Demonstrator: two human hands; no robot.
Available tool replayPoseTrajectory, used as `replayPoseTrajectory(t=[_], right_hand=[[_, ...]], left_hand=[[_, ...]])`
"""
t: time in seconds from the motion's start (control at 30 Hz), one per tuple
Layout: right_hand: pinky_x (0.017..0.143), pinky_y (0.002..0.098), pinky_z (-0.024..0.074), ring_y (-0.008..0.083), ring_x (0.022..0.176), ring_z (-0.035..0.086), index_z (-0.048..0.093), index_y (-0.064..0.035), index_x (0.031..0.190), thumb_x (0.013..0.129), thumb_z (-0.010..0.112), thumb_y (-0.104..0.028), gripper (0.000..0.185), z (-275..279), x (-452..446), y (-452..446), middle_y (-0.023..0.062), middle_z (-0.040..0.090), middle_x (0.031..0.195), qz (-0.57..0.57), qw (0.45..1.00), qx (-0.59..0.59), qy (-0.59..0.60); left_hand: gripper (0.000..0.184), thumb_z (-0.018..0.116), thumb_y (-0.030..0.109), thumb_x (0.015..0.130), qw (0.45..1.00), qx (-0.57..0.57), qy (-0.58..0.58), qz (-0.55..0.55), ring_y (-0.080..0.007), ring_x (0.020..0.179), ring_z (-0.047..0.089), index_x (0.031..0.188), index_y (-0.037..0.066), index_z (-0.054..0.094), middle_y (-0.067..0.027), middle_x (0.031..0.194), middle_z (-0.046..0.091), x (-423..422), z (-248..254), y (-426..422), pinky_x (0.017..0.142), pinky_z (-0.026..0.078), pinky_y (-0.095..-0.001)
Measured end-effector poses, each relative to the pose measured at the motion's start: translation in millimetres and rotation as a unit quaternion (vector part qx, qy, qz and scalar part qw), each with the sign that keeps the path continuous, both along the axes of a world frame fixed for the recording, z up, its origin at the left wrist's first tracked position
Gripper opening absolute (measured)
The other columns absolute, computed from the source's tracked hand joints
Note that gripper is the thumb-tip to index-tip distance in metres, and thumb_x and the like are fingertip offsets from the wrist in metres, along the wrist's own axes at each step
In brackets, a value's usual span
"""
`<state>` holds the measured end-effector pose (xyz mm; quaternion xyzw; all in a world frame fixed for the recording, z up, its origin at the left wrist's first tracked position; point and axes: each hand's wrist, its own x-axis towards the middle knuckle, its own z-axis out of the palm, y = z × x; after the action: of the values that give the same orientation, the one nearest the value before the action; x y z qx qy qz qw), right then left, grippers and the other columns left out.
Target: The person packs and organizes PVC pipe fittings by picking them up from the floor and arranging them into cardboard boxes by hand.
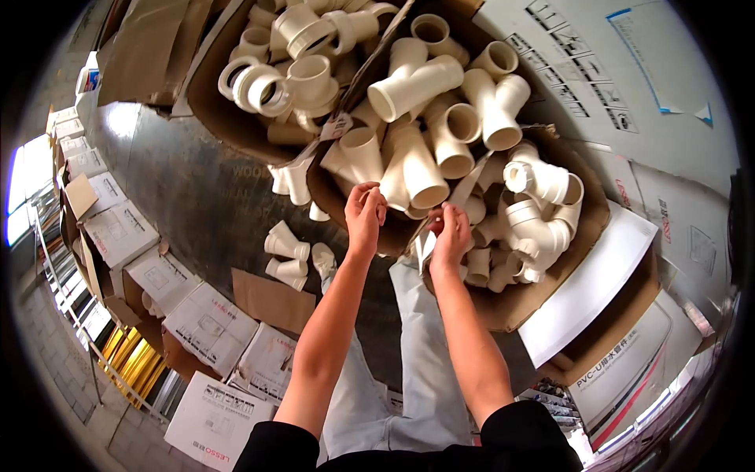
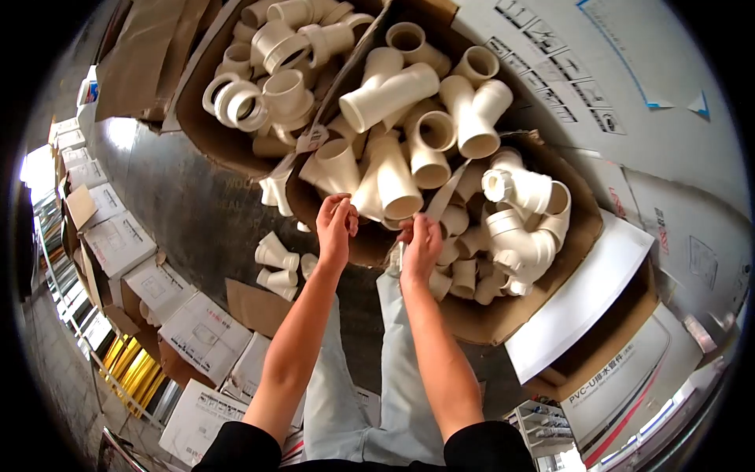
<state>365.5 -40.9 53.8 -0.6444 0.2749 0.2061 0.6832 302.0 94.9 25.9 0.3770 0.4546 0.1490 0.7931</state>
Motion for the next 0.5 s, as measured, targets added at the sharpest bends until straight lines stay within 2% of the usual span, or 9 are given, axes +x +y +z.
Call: replayPoseTrajectory(t=[0.07,0.1,0.13,0.27,0.3,0.33,0.4,0.47,0.5], right_hand=[[0.063,0.0252,0.0476,0.0107,0.067,0.058,0.062,-0.0031,0.103,0.104,0.057,-0.021,0.019,-10,-49,-6,0.0068,0.067,0.083,0.033,0.999,0.018,-0.007],[0.063,0.0252,0.0477,0.0105,0.069,0.059,0.062,-0.0028,0.103,0.104,0.057,-0.021,0.019,-10,-70,-6,0.0063,0.067,0.084,0.071,0.997,0.002,-0.015],[0.063,0.0251,0.0479,0.0104,0.070,0.059,0.062,-0.0026,0.103,0.104,0.056,-0.021,0.019,-10,-88,-7,0.0058,0.067,0.084,0.110,0.994,-0.014,-0.024],[0.065,0.0249,0.0494,0.0097,0.073,0.061,0.062,-0.0025,0.107,0.102,0.059,-0.016,0.015,-26,-145,-8,0.0046,0.068,0.087,0.252,0.966,-0.029,0.057],[0.067,0.0255,0.0516,0.0110,0.077,0.065,0.062,-0.0019,0.107,0.101,0.060,-0.014,0.014,-32,-153,-9,0.0048,0.068,0.089,0.298,0.948,-0.027,0.108],[0.069,0.0267,0.0544,0.0129,0.080,0.067,0.063,-0.0004,0.108,0.099,0.061,-0.014,0.016,-47,-168,-15,0.0061,0.070,0.090,0.324,0.940,-0.027,0.105],[0.068,0.0280,0.0562,0.0146,0.082,0.069,0.064,0.0004,0.108,0.097,0.063,-0.014,0.019,-75,-192,-28,0.0080,0.071,0.092,0.363,0.922,-0.063,0.122],[0.068,0.0289,0.0571,0.0155,0.081,0.070,0.065,0.0004,0.108,0.095,0.063,-0.013,0.019,-79,-206,-30,0.0097,0.072,0.093,0.364,0.917,-0.112,0.118],[0.068,0.0288,0.0571,0.0155,0.081,0.070,0.065,-0.0001,0.107,0.095,0.062,-0.012,0.018,-80,-213,-29,0.0095,0.072,0.092,0.347,0.919,-0.129,0.138]], left_hand=[[0.020,0.060,0.022,0.103,0.997,0.033,0.036,-0.054,-0.0063,0.056,0.048,0.099,0.003,0.060,0.0003,0.071,0.057,-28,0,6,0.050,0.035,-0.0221],[0.027,0.061,0.026,0.103,0.994,0.045,0.059,-0.082,-0.0052,0.055,0.047,0.087,0.004,0.062,0.0011,0.069,0.057,-44,0,8,0.050,0.035,-0.0221],[0.033,0.061,0.031,0.103,0.989,0.051,0.068,-0.121,-0.0049,0.055,0.048,0.083,0.004,0.063,0.0010,0.068,0.058,-65,-5,12,0.050,0.035,-0.0226],[0.028,0.060,0.029,0.102,0.971,0.051,0.129,-0.194,-0.0068,0.059,0.052,0.092,0.003,0.066,-0.0005,0.073,0.063,-145,-36,20,0.052,0.039,-0.0233],[0.026,0.060,0.028,0.102,0.966,0.049,0.144,-0.209,-0.0076,0.061,0.054,0.096,0.003,0.067,-0.0012,0.075,0.064,-164,-45,22,0.052,0.041,-0.0239],[0.026,0.060,0.028,0.102,0.966,0.048,0.143,-0.209,-0.0076,0.061,0.054,0.096,0.003,0.067,-0.0012,0.075,0.064,-187,-56,23,0.052,0.041,-0.0239],[0.024,0.060,0.026,0.099,0.931,-0.004,0.291,-0.222,-0.0104,0.064,0.058,0.105,0.003,0.066,-0.0037,0.081,0.067,-238,-79,22,0.054,0.045,-0.0258],[0.028,0.062,0.026,0.093,0.899,-0.010,0.366,-0.239,-0.0147,0.066,0.066,0.104,0.001,0.067,-0.0085,0.081,0.072,-285,-92,24,0.062,0.053,-0.0305],[0.026,0.061,0.025,0.095,0.884,-0.021,0.378,-0.275,-0.0151,0.067,0.063,0.110,0.004,0.064,-0.0066,0.086,0.069,-301,-93,29,0.057,0.049,-0.0297]])
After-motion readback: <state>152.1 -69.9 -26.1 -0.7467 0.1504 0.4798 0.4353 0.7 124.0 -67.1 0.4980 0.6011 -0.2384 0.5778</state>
